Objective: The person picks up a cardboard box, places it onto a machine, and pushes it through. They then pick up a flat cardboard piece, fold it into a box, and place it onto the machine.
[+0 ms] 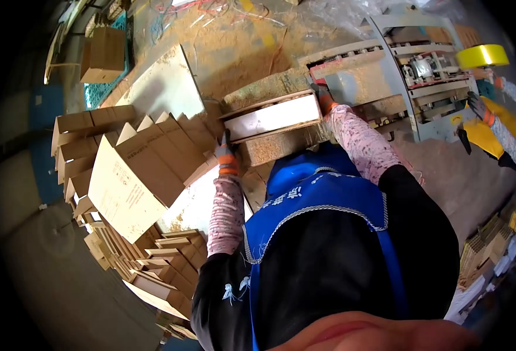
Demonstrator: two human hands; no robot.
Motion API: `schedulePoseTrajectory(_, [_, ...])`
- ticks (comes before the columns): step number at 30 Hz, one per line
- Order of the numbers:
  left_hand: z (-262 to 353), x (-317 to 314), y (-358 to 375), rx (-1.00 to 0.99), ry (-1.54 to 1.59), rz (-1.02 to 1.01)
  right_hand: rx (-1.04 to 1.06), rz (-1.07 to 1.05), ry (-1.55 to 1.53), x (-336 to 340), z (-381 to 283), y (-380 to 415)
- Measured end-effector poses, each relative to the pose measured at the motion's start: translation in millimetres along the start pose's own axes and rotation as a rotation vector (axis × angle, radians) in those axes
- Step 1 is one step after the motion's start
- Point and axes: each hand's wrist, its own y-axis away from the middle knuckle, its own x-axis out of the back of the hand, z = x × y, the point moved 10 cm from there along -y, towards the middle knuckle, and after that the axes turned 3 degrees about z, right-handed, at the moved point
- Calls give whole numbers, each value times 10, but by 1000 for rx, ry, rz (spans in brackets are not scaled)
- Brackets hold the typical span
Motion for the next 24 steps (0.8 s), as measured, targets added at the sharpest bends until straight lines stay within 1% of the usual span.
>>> schedulePoseTrajectory(1, [-89, -104, -13, 39, -104, 11, 45, -276, -83, 878, -20, 496])
schedulePoseTrajectory(2, [-30, -132, -5, -115, -235, 102, -5, -291, -145, 1271, -22, 594])
schedulePoseTrajectory(3, [-20, -159, 4, -105, -234, 107, -65, -244, -199, 1355, 22, 590])
schedulePoseTrajectory(5, [-353, -80, 89, 367, -11, 250, -244, -116, -431, 1621, 187, 655])
schedulePoseTrajectory(6, [-646, 170, -240, 23, -207, 228, -365, -20, -695, 1722, 271, 717])
schedulePoseTrajectory(7, [-617, 136, -216, 31, -205, 231, -594, 120, -1349, 1701, 354, 872])
schedulePoseTrajectory(8, [-390, 94, -145, -33, -284, 278, -776, 338, -2045, 1769, 340, 1062])
schedulePoseTrajectory(9, [-128, 31, -67, -100, -363, 325, -847, 480, -2351, 1932, 306, 1222])
schedulePoseTrajectory(10, [108, -98, 14, -97, -361, 329, -866, 550, -2484, 2092, 276, 1333])
schedulePoseTrajectory(11, [398, -214, 137, -93, -469, 383, -865, 611, -2573, 2244, 243, 1458])
schedulePoseTrajectory(12, [548, -269, 210, -87, -575, 434, -863, 672, -2631, 2369, 217, 1585])
schedulePoseTrajectory(13, [492, -290, 199, -84, -570, 432, -866, 673, -2625, 2407, 160, 1686])
schedulePoseTrajectory(15, [513, -419, 163, -228, -826, 438, -551, 1239, -2626, 2689, 302, 2058])
schedulePoseTrajectory(16, [550, -451, 142, -195, -796, 412, -683, 698, -1852, 3202, 302, 2084])
schedulePoseTrajectory(17, [633, -439, 74, -202, -792, 407, -687, 707, -1848, 3343, 365, 2073])
schedulePoseTrajectory(18, [624, -680, -50, -254, -944, 91, -520, 535, -1276, 3624, 297, 1964])
schedulePoseTrajectory(19, [560, -915, 7, -292, -1086, -237, -345, 346, -719, 3760, 71, 1871])
schedulePoseTrajectory(20, [904, -1170, 168, -306, -1190, -445, -333, 295, -653, 3754, 78, 1818])
schedulePoseTrajectory(21, [958, -1192, 165, -311, -1194, -449, -364, 384, -580, 3677, 140, 1761])
schedulePoseTrajectory(23, [1123, -1380, 260, -608, -1390, -523, -382, 348, -584, 3604, 285, 1570])
schedulePoseTrajectory(24, [1079, -1399, 206, -526, -1459, -549, -397, 224, -509, 3532, 296, 1453])
